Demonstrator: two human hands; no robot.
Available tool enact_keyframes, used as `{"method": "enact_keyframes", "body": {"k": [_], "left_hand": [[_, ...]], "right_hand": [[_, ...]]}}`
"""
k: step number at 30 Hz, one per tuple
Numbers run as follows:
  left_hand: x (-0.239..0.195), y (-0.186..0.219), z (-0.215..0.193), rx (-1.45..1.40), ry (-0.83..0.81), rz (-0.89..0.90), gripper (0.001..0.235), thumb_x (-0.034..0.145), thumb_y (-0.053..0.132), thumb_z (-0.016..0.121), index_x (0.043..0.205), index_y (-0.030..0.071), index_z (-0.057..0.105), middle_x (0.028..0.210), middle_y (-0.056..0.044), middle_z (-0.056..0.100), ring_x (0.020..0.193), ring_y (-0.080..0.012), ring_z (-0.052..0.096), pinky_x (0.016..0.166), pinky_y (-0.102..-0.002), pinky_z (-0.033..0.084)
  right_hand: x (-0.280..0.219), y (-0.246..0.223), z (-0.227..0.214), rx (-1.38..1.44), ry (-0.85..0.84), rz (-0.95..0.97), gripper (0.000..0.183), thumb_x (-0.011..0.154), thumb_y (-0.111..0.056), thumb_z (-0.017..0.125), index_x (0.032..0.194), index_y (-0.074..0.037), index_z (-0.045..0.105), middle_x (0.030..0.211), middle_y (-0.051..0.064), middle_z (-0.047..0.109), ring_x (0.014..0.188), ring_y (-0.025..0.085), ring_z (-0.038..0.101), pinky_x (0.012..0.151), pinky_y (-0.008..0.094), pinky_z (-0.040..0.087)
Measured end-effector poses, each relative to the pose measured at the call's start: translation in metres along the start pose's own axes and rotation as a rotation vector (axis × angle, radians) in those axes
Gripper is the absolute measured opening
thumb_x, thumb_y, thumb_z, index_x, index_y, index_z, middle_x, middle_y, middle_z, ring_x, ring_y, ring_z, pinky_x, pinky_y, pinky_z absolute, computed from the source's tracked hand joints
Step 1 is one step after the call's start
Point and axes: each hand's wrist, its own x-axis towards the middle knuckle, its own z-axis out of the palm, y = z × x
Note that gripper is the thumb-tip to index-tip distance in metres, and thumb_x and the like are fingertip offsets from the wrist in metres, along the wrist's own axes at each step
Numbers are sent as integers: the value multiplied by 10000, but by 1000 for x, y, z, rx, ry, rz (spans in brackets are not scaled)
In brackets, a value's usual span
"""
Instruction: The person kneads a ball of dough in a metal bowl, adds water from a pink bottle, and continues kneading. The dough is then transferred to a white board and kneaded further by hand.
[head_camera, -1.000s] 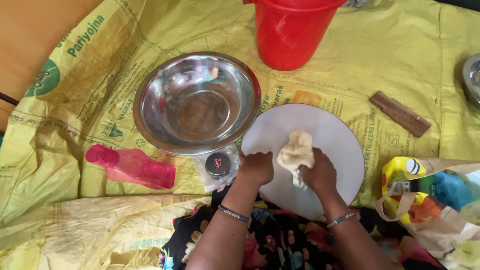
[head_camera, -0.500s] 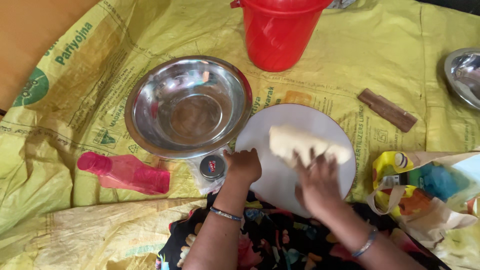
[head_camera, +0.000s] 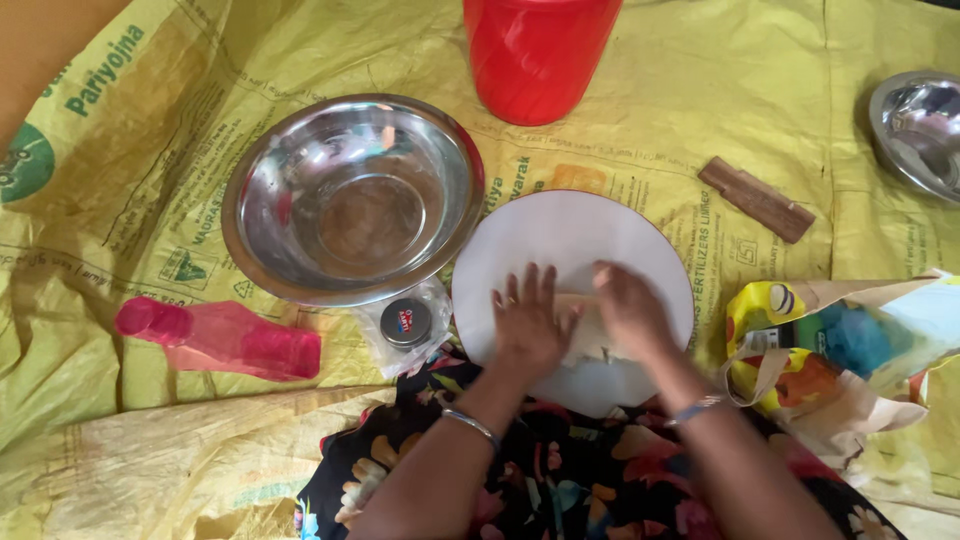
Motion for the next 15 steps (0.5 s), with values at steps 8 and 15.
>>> {"method": "enact_keyframes", "body": {"k": [8,15], "left_hand": [[9,-17,60,-154,161,145,669,993,548,439,1430,44,492,1516,-204,463,1417,-488,374,1139,-541,301],[80,-28,52,-292,179,69,408,1036,372,439,1018,42,678,1035,-213,698,953,-443,659,887,-523,527]], "right_hand": [[-9,10,53,-106,311,-289,305,991,-283,531,1098,-62,710,1047,143,744,965,337,685,859,475,544],[52,16,43,40,191,-98,392,1018,-334,443,956,-105,755,899,177,746,840,399,697,759,512,554]]}}
